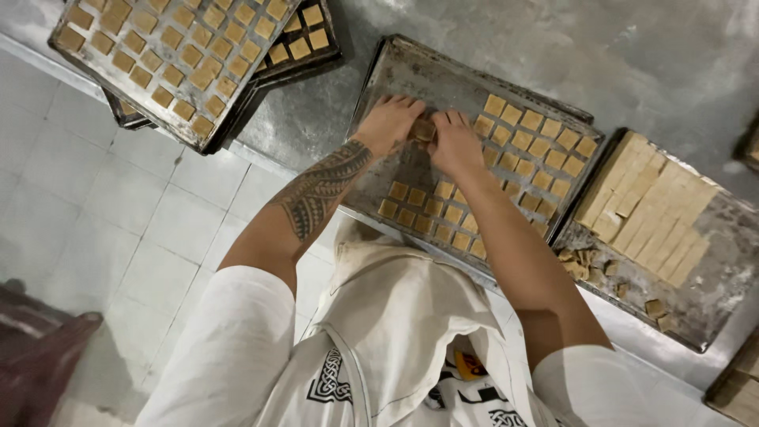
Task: The person organizes rectangular dough pieces by hand, moving them from one metal tray to another and arranging them in neat rows on a bakery workstation.
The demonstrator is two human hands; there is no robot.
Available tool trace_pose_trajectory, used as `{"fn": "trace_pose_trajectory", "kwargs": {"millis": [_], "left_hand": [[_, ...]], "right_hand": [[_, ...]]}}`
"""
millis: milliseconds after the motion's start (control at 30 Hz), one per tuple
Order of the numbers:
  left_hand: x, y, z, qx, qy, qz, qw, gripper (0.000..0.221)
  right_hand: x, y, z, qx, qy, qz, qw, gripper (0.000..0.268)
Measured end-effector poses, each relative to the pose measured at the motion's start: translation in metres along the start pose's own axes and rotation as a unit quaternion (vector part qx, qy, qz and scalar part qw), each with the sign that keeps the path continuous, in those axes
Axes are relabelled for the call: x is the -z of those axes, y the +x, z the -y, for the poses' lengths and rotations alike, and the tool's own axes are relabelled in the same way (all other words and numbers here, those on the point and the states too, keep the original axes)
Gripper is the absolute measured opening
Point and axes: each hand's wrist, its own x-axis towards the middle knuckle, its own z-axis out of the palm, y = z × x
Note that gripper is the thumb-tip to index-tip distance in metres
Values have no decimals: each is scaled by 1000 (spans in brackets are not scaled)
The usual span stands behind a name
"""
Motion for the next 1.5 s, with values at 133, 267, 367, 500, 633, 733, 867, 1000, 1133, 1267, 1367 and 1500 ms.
{"fn": "trace_pose_trajectory", "kwargs": {"millis": [133, 267, 367, 500, 633, 733, 867, 1000, 1133, 1267, 1367, 1500], "left_hand": [[-11, 7, -4, 11, -36, 2, 999, 33], [-7, 14, 5, 21, -2, -25, 999, 18], [1, 10, 7, 49, -91, -52, 993, 13], [21, -6, -1, 147, -196, -66, 967, 20], [15, -21, -35, 113, -71, 114, 984, 18], [6, -21, -45, 82, -40, 139, 986, 25], [-9, -31, -41, 26, -53, 34, 998, 35], [-27, -45, -43, 38, -24, 19, 999, 58], [-38, -47, -47, 45, 9, -1, 999, 48], [-33, -41, -40, 71, -3, 30, 997, 66], [-19, -30, -27, 75, -22, 2, 997, 73], [-17, -11, -13, 48, -2, -17, 999, 76]], "right_hand": [[-13, 3, -17, 28, -3, 22, 999, 41], [-10, 13, -23, 53, 28, -1, 998, 32], [1, 12, -19, 19, 104, -32, 994, 16], [20, -4, -15, -74, 178, -28, 981, 15], [14, -34, -10, -56, 109, 102, 987, 19], [1, -42, -7, -73, 35, 164, 983, 24], [-1, -53, -5, -42, 7, 68, 997, 40], [4, -61, 10, -77, -3, 109, 991, 50], [9, -63, 22, -47, -35, 97, 994, 54], [18, -56, 16, -60, 18, 79, 995, 51], [21, -36, 9, -51, 15, 57, 997, 53], [8, -10, 2, -14, 14, 30, 999, 61]]}}
